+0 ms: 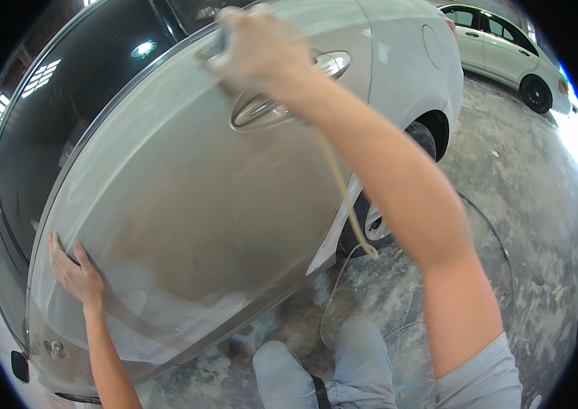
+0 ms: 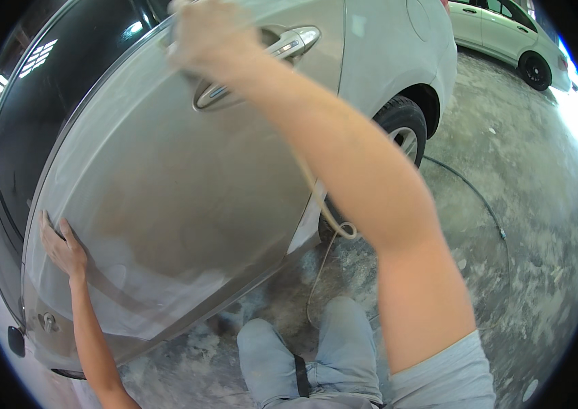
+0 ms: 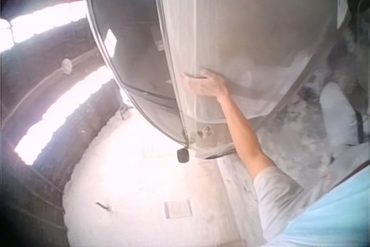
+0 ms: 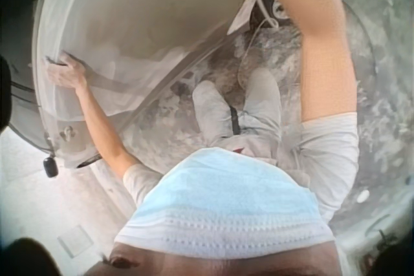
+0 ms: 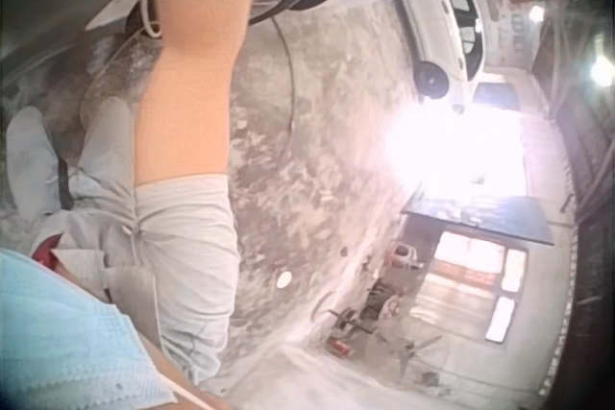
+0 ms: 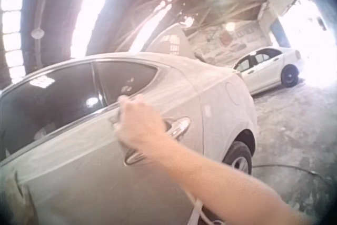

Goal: The person uses a handheld electric sander to smooth the surface of a car door. They move the sander across the door panel, around the handle, and along the edges, occasionally touching the surface with their left hand.

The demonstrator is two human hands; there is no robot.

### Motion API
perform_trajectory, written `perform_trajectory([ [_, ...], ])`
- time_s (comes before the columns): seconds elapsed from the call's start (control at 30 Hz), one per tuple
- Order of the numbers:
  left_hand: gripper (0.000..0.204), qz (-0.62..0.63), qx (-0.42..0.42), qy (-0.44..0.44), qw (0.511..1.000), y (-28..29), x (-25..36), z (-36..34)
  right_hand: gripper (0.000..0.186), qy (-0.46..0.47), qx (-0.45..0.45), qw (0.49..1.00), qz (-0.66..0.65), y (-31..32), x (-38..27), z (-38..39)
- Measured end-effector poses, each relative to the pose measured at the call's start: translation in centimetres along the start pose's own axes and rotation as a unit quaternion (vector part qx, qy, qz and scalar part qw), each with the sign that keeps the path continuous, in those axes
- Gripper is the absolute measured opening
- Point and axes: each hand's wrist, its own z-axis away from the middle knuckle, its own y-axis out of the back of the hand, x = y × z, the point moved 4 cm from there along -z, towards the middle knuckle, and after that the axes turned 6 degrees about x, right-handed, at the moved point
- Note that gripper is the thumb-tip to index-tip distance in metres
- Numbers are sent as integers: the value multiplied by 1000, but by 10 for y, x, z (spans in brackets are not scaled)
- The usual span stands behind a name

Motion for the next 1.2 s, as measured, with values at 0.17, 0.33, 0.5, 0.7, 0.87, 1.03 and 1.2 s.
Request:
perform_trajectory([
  [0.17,68,-6,1,0,1000,2,0,0,36,-81,7,997,16,30,46,-29],
  [0.33,64,8,3,-1,1000,0,-4,-1,51,21,-17,999,20,-3,-12,2],
  [0.5,62,27,9,-8,1000,-2,-8,0,51,33,-17,999,6,-3,4,1],
  [0.7,62,20,-1,7,1000,-5,-10,2,41,-63,28,997,23,32,113,-32],
  [0.87,61,14,-5,7,1000,-5,-10,1,36,-148,10,989,8,53,193,-52],
  [1.03,62,26,-2,4,1000,-6,-11,3,43,-175,-24,984,2,64,196,-57],
  [1.2,60,20,-9,12,1000,-10,-18,5,38,-77,47,996,13,41,149,-42],
])
